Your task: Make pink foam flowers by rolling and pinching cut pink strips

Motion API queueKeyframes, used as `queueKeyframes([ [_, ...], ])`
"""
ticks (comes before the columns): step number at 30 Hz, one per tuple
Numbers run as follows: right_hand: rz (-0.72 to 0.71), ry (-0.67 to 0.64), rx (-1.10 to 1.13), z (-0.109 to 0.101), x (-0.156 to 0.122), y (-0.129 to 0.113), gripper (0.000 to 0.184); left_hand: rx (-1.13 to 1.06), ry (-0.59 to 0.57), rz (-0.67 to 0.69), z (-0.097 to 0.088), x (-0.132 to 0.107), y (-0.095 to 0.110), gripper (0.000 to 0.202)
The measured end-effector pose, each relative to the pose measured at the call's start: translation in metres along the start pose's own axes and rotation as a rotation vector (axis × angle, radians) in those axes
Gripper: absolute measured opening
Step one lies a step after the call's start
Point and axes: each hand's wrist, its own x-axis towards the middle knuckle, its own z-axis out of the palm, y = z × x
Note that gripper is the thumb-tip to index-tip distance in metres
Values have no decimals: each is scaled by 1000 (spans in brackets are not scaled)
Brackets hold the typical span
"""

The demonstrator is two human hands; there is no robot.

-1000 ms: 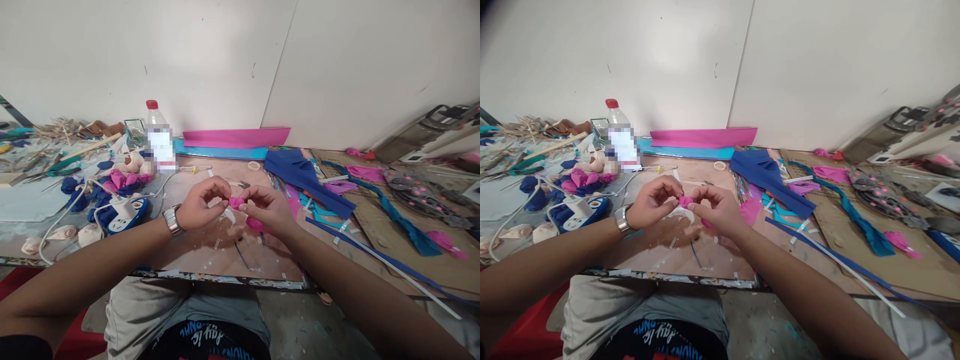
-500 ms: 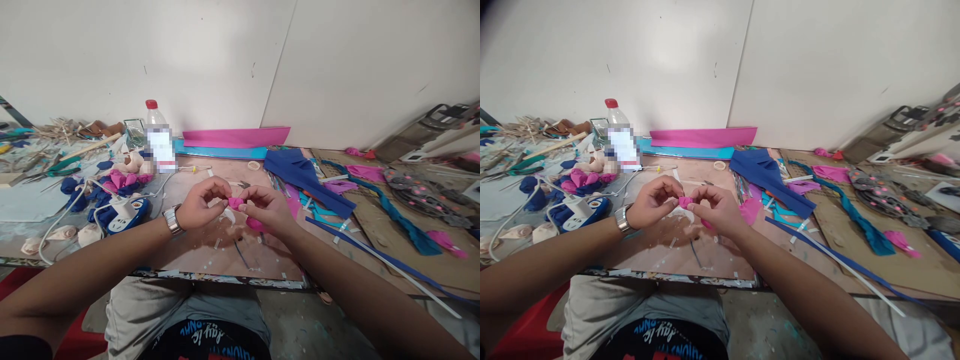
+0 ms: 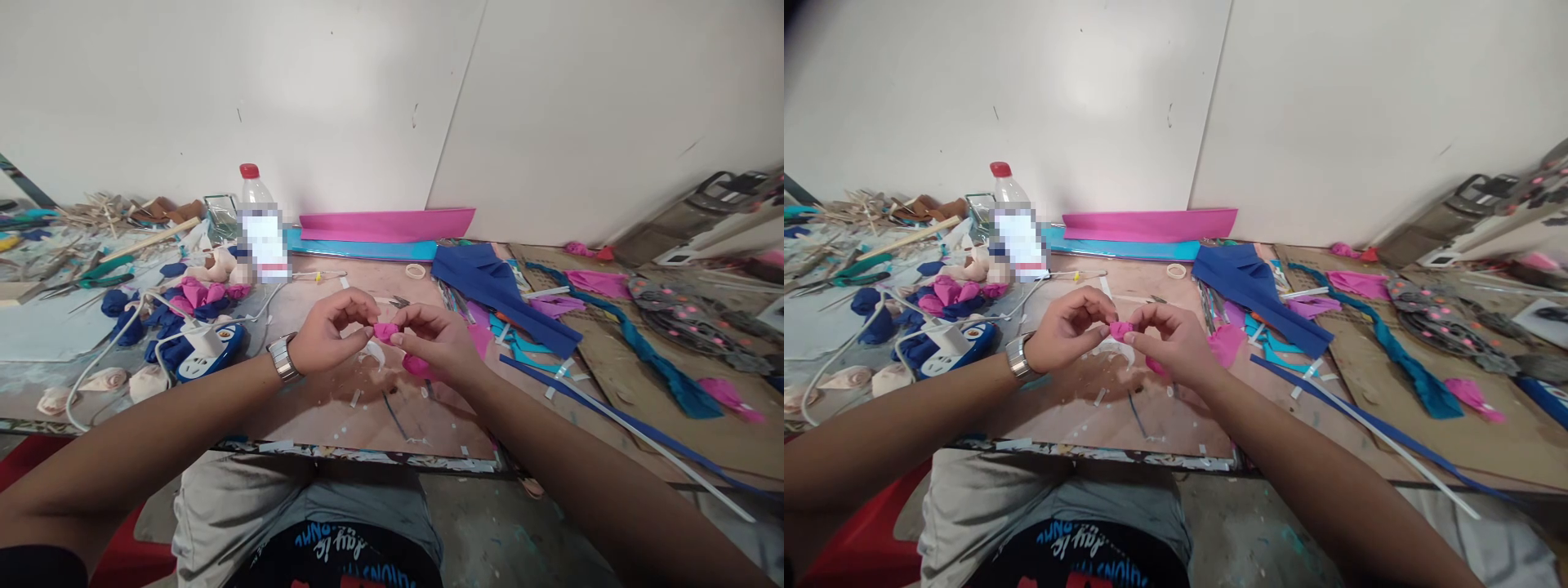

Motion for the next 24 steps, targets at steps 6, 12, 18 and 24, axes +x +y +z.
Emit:
queueKeyframes([
  [6,-3,7,-15,0,0,-1,29,31,-16,-15,-2,-1,0,8],
  [12,-112,15,-157,0,-2,0,18,-43,5,-52,-1,0,1,17],
  [18,-330,52,-547,2,-5,-5,7,-65,-9,-159,8,0,3,22],
  [24,-509,60,-680,1,-4,-4,11,-64,-20,-190,9,-1,2,22],
])
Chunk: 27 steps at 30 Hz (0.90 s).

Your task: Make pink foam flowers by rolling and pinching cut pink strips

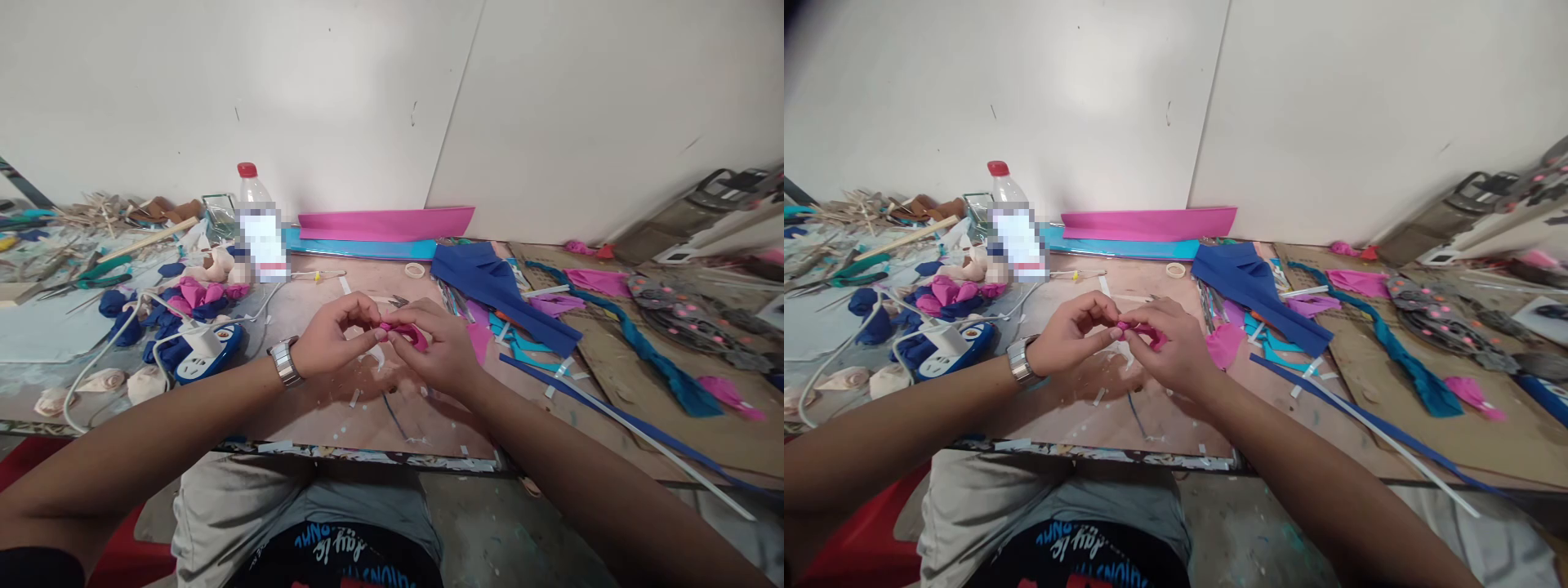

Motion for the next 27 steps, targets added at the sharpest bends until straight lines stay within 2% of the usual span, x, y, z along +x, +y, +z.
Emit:
queueKeyframes([
  [8,-12,0,-20,-1,1,0,16,-39,14,23,0,0,-3,20],
  [13,71,33,-29,-2,1,0,4,12,52,33,-1,0,-1,19],
  [18,116,2,-42,-3,1,0,8,69,78,48,-2,-1,-1,16],
  [27,248,-5,83,-3,2,-2,6,159,63,75,-2,-3,-1,16],
])
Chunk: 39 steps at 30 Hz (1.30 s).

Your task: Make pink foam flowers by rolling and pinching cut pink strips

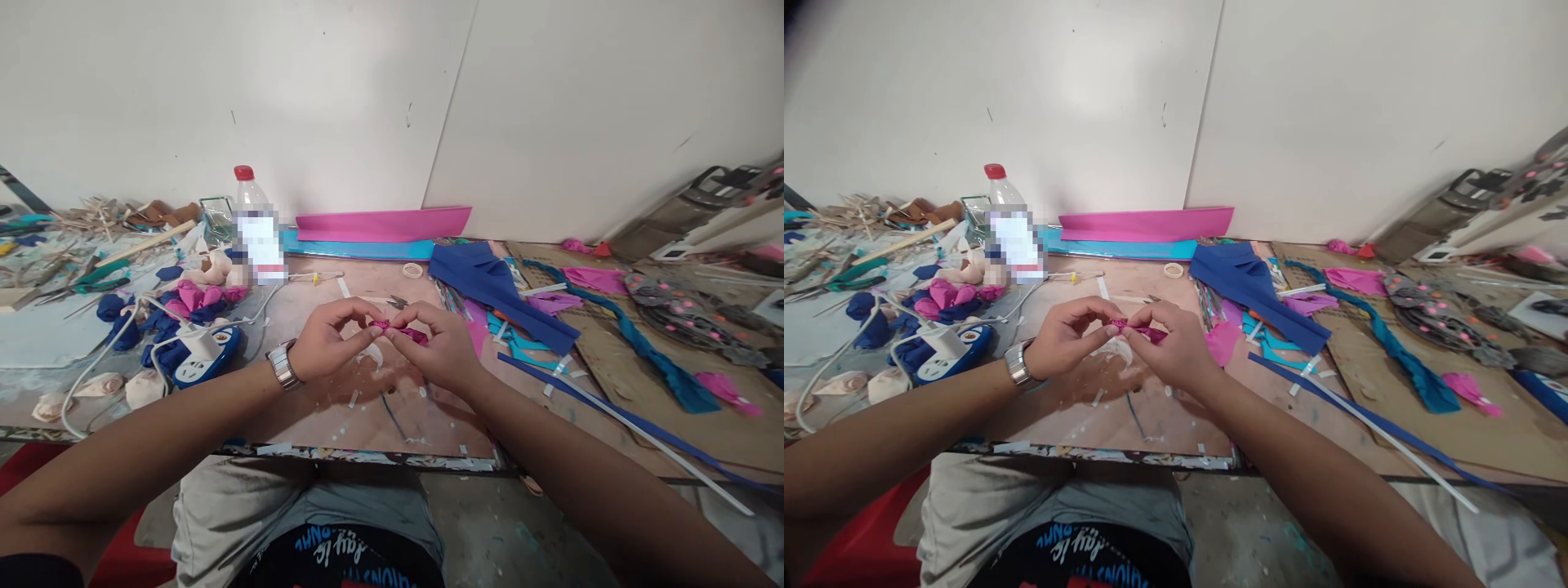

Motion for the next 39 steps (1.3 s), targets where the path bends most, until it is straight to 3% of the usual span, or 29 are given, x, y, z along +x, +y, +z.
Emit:
queueKeyframes([
  [8,31,-41,42,1,1,0,8,-34,42,-28,2,0,3,20],
  [19,25,6,24,3,1,4,9,-35,44,-65,3,0,-5,26],
  [29,-166,13,-70,1,1,6,8,-67,81,-90,2,2,-2,24],
  [39,-130,28,-85,2,1,9,11,114,42,-12,0,0,4,23],
])
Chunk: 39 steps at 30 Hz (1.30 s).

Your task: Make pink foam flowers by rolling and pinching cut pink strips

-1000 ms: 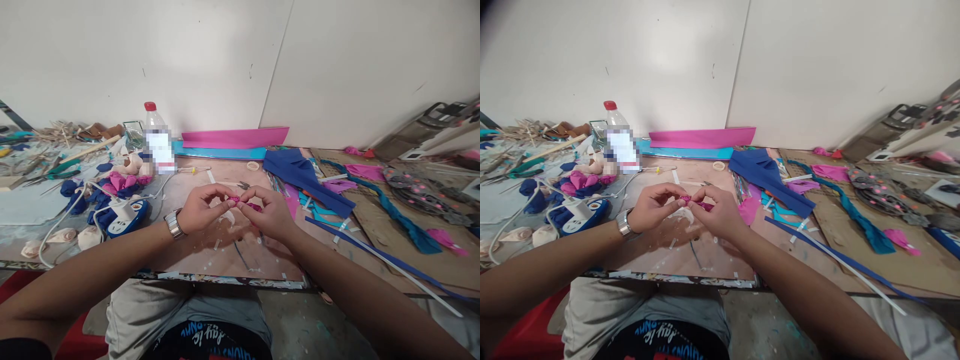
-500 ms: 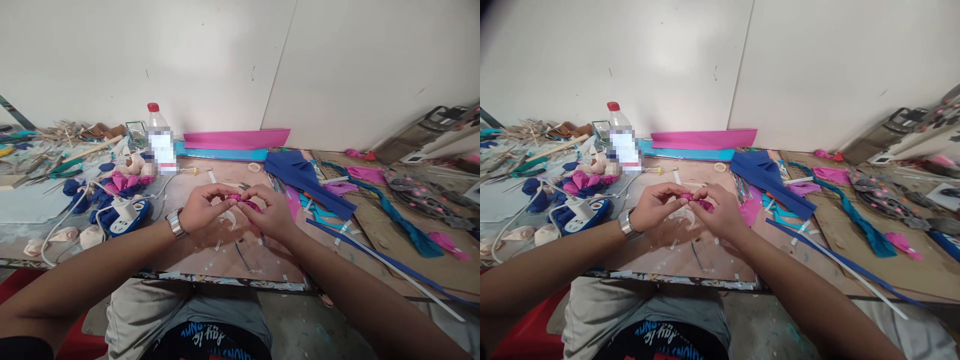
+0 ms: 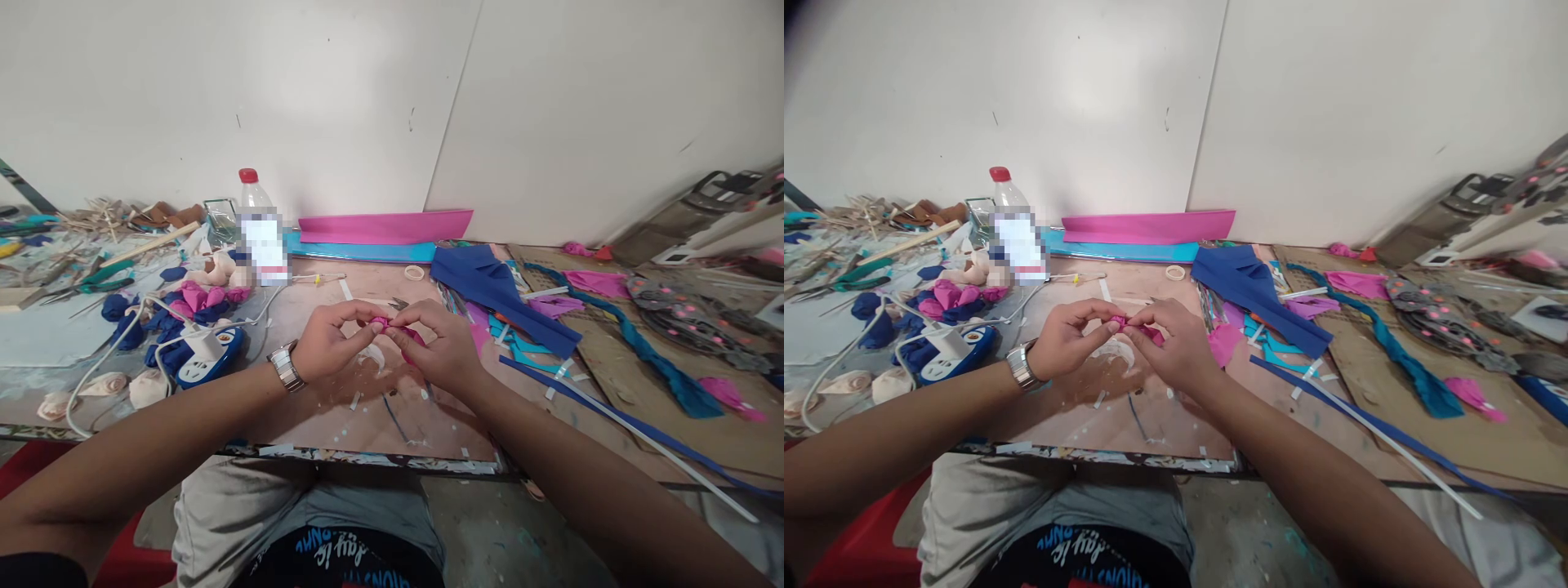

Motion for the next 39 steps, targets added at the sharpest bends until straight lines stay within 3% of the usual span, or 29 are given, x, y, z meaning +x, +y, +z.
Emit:
queueKeyframes([
  [15,-4,9,17,2,0,0,9,-24,-71,90,1,3,-3,22],
  [25,-88,18,43,1,2,3,6,-195,-21,-99,2,4,-5,29],
  [31,24,12,37,1,2,1,8,-313,0,-132,4,2,-11,28],
  [35,115,12,46,1,1,0,9,-263,-34,-98,3,1,-7,23],
  [39,114,12,56,1,1,0,11,-191,-55,-61,2,1,-7,23],
])
